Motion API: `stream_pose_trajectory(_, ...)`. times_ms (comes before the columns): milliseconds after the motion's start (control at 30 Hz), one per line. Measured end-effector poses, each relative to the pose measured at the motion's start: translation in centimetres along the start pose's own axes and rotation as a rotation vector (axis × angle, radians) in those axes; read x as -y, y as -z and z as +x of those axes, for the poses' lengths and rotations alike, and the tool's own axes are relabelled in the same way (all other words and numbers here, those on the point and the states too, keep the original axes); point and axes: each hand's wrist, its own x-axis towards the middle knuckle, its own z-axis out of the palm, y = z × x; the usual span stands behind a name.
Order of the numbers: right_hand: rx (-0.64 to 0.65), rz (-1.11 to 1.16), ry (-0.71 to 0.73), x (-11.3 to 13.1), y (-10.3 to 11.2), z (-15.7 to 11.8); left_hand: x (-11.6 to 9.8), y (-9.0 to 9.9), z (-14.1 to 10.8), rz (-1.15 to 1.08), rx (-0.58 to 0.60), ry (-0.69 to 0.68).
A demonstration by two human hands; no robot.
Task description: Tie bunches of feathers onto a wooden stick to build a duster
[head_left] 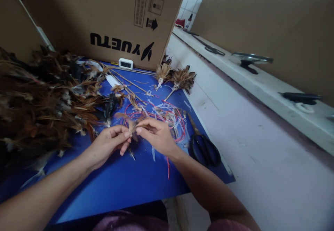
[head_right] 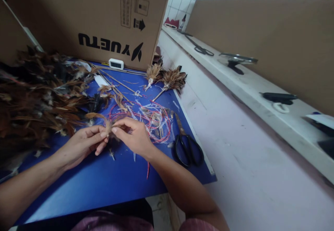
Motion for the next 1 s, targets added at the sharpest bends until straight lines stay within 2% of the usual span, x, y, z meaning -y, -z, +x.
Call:
stream_pose_trajectory(133,-0.049,0.149,-0.086,0.2,0.5,0.3,0.0,0.1,0.0,0.025,-0.034,-0.024)
stream_pose_trajectory(267,-0.152,0.16,-0.126,0.5,1.7,0.9,-0.2,0.2,0.0,0.04,-0.094,-0.049)
stream_pose_trajectory(467,-0.402,0.173,-0.043,0.7,4.8,1.8,-0.7,0.5,0.3,0.01,-0.197,-0.085)
stream_pose_trajectory(600,-0.478,0.088,-0.026,1.1,7.0,1.7,-0.9,0.6,0.4,-0.041,-0.261,-0.122)
stream_pose_trajectory(767,-0.449,-0.037,-0.099,0.7,8.9,0.7,-0.9,0.3,0.3,-0.084,-0.303,-0.193)
stream_pose_trajectory(900,-0.311,-0.165,-0.182,-0.4,9.2,0.4,-0.9,0.3,0.4,-0.1,-0.326,-0.241)
stream_pose_trajectory(1000,-0.181,-0.306,-0.149,-1.4,8.3,1.4,-0.9,0.3,0.4,-0.09,-0.336,-0.267)
